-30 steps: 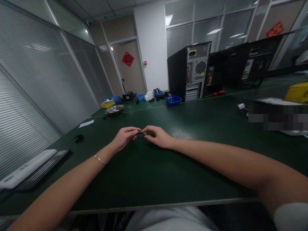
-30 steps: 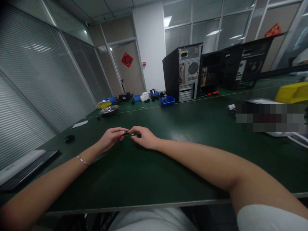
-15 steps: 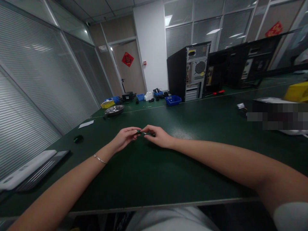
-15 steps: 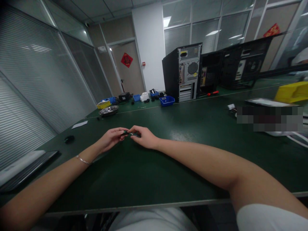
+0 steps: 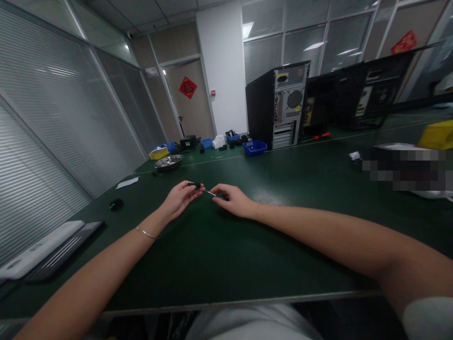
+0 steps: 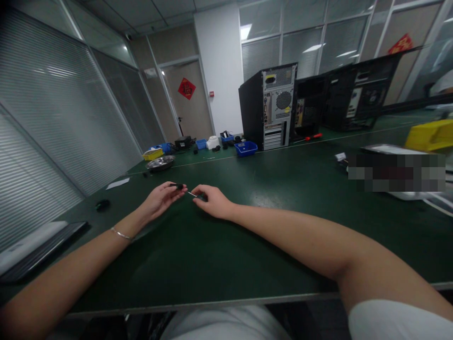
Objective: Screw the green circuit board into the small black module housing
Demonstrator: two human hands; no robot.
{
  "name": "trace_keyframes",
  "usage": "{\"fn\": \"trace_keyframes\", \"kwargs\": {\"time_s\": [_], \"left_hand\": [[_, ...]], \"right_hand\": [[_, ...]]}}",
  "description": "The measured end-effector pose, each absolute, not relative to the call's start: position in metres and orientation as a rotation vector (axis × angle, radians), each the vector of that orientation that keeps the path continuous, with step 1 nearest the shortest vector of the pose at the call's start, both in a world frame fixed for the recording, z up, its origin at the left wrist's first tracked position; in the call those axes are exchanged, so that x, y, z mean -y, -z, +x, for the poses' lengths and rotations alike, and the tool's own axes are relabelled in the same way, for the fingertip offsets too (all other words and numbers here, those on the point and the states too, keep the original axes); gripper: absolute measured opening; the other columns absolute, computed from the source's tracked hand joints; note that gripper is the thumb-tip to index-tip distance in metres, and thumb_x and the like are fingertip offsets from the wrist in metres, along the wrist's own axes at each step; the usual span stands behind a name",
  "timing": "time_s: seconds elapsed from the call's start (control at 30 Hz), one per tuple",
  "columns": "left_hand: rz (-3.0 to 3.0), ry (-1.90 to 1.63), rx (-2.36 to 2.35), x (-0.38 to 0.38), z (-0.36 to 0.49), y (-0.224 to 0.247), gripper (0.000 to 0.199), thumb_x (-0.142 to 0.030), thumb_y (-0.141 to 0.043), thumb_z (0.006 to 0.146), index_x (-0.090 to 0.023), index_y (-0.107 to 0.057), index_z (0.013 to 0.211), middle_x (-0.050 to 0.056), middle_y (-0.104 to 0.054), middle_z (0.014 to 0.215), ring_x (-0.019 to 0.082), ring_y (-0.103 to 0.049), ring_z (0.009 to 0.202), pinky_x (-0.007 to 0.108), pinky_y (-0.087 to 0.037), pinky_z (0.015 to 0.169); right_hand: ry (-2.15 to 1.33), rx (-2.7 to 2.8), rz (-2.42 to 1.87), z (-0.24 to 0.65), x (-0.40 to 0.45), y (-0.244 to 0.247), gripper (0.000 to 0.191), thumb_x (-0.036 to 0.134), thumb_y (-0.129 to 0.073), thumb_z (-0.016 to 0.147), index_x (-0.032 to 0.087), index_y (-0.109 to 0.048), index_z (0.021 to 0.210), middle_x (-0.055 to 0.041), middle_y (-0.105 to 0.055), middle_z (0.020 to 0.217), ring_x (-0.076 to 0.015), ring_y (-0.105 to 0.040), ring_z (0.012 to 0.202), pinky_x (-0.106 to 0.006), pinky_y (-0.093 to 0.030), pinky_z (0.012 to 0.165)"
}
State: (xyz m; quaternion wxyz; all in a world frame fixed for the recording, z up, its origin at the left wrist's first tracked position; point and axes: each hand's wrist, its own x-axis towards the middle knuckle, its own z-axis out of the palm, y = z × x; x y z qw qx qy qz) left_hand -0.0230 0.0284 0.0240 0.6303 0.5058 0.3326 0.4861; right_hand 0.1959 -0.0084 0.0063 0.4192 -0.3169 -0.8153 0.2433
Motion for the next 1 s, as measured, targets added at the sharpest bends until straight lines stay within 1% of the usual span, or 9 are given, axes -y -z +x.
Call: {"fn": "trace_keyframes", "kwargs": {"time_s": [0.1,0.23,0.3,0.47,0.57,0.63,0.7,0.8,1.0], "left_hand": [[1.169,-1.099,-0.776,-0.029,-0.024,-0.021,0.010,-0.015,-0.066,0.080,-0.014,-0.059,0.088,0.008,-0.070,0.090,0.015,-0.066,0.082,0.027,-0.053,0.078],[1.254,-1.031,-0.750,-0.030,-0.025,-0.018,0.024,-0.020,-0.063,0.085,-0.016,-0.062,0.109,0.004,-0.064,0.083,0.012,-0.061,0.074,0.024,-0.051,0.073],[1.287,-1.009,-0.765,-0.028,-0.024,-0.018,0.026,-0.019,-0.061,0.086,-0.016,-0.063,0.112,0.005,-0.063,0.084,0.012,-0.061,0.078,0.026,-0.050,0.076],[1.339,-0.950,-0.752,-0.025,-0.022,-0.018,0.020,-0.019,-0.061,0.086,-0.012,-0.066,0.104,0.012,-0.063,0.110,0.021,-0.060,0.103,0.033,-0.046,0.092],[1.381,-0.931,-0.776,-0.025,-0.022,-0.015,0.029,-0.022,-0.063,0.085,-0.012,-0.064,0.112,0.009,-0.064,0.096,0.017,-0.060,0.087,0.031,-0.048,0.082],[1.412,-0.931,-0.796,-0.025,-0.022,-0.013,0.036,-0.026,-0.062,0.086,-0.013,-0.061,0.119,0.005,-0.060,0.085,0.013,-0.056,0.074,0.027,-0.046,0.070],[1.446,-0.929,-0.810,-0.024,-0.022,-0.012,0.040,-0.029,-0.062,0.086,-0.014,-0.058,0.123,0.002,-0.057,0.079,0.011,-0.052,0.067,0.025,-0.043,0.062],[1.498,-0.933,-0.811,-0.024,-0.021,-0.011,0.038,-0.031,-0.062,0.085,-0.015,-0.059,0.120,0.002,-0.055,0.078,0.011,-0.049,0.065,0.024,-0.040,0.059],[1.535,-0.922,-0.810,-0.026,-0.023,-0.012,0.034,-0.032,-0.064,0.084,-0.012,-0.066,0.111,0.003,-0.055,0.075,0.012,-0.049,0.066,0.025,-0.037,0.059]], "right_hand": [[-0.587,2.045,-0.794,0.196,0.007,-0.005,0.021,0.018,-0.057,0.086,0.016,-0.063,0.106,-0.0058,-0.067,0.100,-0.0165,-0.060,0.084,-0.030,-0.048,0.075],[-0.568,2.048,-0.781,0.196,0.006,-0.003,0.021,0.020,-0.056,0.086,0.015,-0.063,0.105,-0.0061,-0.067,0.099,-0.0164,-0.059,0.082,-0.030,-0.047,0.074],[-0.565,2.052,-0.782,0.195,0.005,-0.002,0.021,0.021,-0.056,0.087,0.016,-0.063,0.105,-0.0058,-0.067,0.099,-0.0162,-0.059,0.082,-0.030,-0.047,0.073],[-0.555,2.061,-0.793,0.195,0.006,-0.003,0.021,0.020,-0.056,0.087,0.016,-0.063,0.107,-0.0057,-0.066,0.100,-0.0164,-0.059,0.084,-0.030,-0.047,0.074],[-0.545,2.059,-0.787,0.195,0.006,-0.003,0.020,0.019,-0.055,0.087,0.016,-0.063,0.105,-0.0058,-0.066,0.100,-0.0164,-0.059,0.084,-0.030,-0.047,0.074],[-0.544,2.053,-0.788,0.195,0.005,-0.002,0.022,0.019,-0.055,0.087,0.017,-0.061,0.108,-0.0057,-0.066,0.099,-0.0164,-0.059,0.084,-0.030,-0.047,0.074],[-0.541,2.033,-0.807,0.195,0.005,-0.002,0.028,0.019,-0.056,0.086,0.017,-0.058,0.114,-0.0053,-0.065,0.098,-0.0163,-0.059,0.084,-0.030,-0.047,0.073],[-0.529,2.004,-0.831,0.196,0.003,0.000,0.032,0.019,-0.058,0.085,0.019,-0.055,0.117,-0.0046,-0.064,0.096,-0.0164,-0.058,0.084,-0.030,-0.047,0.073],[-0.545,2.005,-0.798,0.195,0.002,0.002,0.028,0.020,-0.057,0.085,0.020,-0.059,0.113,-0.0055,-0.065,0.101,-0.0174,-0.059,0.089,-0.032,-0.047,0.078]]}}
